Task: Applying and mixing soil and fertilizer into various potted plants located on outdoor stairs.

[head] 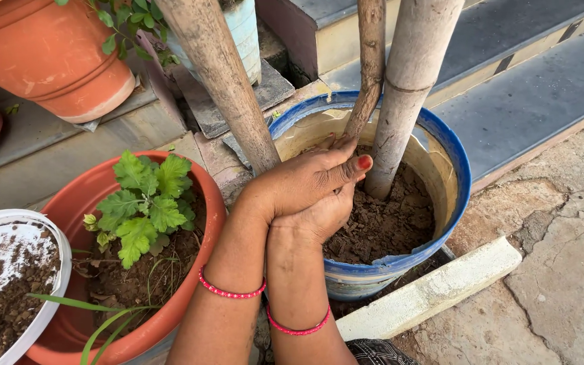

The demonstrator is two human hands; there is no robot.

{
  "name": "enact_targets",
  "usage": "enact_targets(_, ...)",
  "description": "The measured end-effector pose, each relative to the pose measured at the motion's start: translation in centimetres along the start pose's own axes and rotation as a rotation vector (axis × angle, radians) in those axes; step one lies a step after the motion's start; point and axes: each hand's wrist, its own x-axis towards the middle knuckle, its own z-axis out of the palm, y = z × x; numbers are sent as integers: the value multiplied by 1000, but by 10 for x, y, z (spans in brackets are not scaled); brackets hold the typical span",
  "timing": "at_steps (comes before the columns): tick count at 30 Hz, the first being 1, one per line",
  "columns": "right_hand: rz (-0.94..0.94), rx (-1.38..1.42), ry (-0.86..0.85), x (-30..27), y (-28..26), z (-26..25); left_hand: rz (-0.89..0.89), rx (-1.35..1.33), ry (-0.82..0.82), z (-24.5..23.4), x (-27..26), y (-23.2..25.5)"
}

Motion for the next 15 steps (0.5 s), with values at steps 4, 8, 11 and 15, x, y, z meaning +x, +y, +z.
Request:
enact_targets(4,90,19,113,-9,-4,19,-131,-289,11,-6,0,15)
enact_targets(8,116,52,32,-23,-13,37,-161,-332,22,-10,1,21)
enact_targets(11,117,47,0,-19,-10,29,-116,-235,31,-4,1,4)
enact_targets(15,76,-3,-27,-6,-4,11,43,-68,53,5,3,-22)
